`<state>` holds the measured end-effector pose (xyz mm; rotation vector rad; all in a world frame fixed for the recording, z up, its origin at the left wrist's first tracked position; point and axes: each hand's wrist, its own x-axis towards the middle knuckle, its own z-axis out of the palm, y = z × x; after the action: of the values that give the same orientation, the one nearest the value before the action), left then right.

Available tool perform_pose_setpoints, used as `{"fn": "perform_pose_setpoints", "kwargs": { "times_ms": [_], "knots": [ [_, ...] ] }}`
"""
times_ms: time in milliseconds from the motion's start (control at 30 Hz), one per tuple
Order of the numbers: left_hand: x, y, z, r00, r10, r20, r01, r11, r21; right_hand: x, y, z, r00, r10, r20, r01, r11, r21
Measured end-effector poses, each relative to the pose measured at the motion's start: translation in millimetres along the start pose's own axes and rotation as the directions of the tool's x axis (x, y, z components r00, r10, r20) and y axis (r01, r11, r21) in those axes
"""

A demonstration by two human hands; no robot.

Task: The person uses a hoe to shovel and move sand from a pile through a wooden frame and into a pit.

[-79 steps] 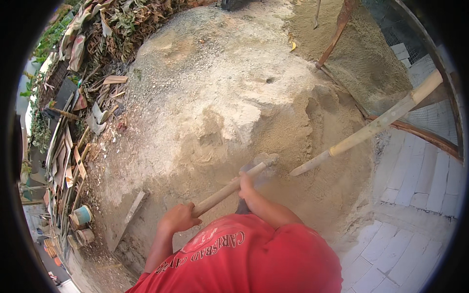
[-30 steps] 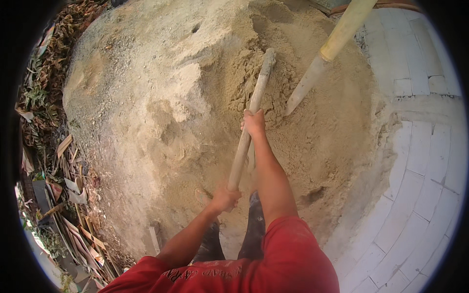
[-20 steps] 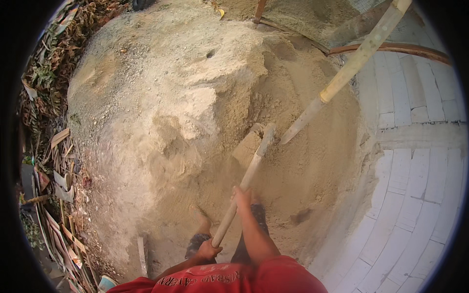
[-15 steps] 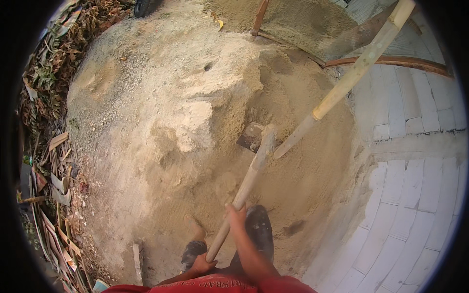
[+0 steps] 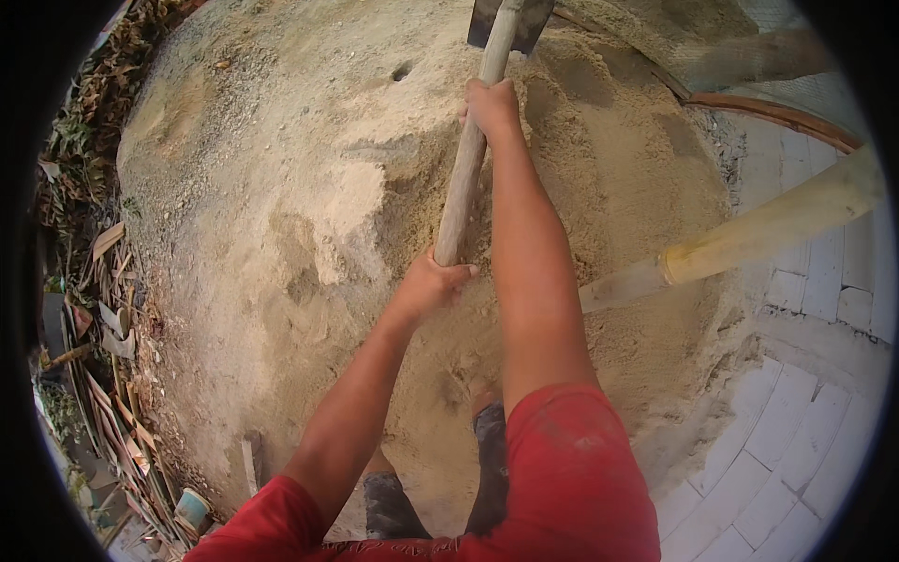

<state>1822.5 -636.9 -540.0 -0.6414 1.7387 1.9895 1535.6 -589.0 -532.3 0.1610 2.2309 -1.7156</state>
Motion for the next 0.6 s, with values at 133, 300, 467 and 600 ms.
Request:
{"fn": "perform_pose_setpoints", "kwargs": {
  "times_ms": [133, 300, 467, 600],
  "knots": [
    [-67, -60, 2, 0.948, -0.312, 0.062, 0.315, 0.896, -0.313, -69, 121, 52, 0.934, 0.348, -0.077, -0.353, 0.875, -0.331],
    [-156, -117, -34, 0.957, -0.275, 0.092, 0.290, 0.910, -0.295, -174, 111, 79, 0.933, 0.360, 0.001, -0.349, 0.904, -0.248],
    [-275, -171, -57, 0.924, -0.363, 0.115, 0.381, 0.895, -0.233, -315, 127, 101, 0.926, 0.376, -0.031, -0.376, 0.914, -0.153],
    [-366, -249, -81, 0.899, -0.418, 0.130, 0.437, 0.874, -0.214, -419, 138, 132, 0.887, 0.458, -0.050, -0.461, 0.882, -0.094]
  ]
}}
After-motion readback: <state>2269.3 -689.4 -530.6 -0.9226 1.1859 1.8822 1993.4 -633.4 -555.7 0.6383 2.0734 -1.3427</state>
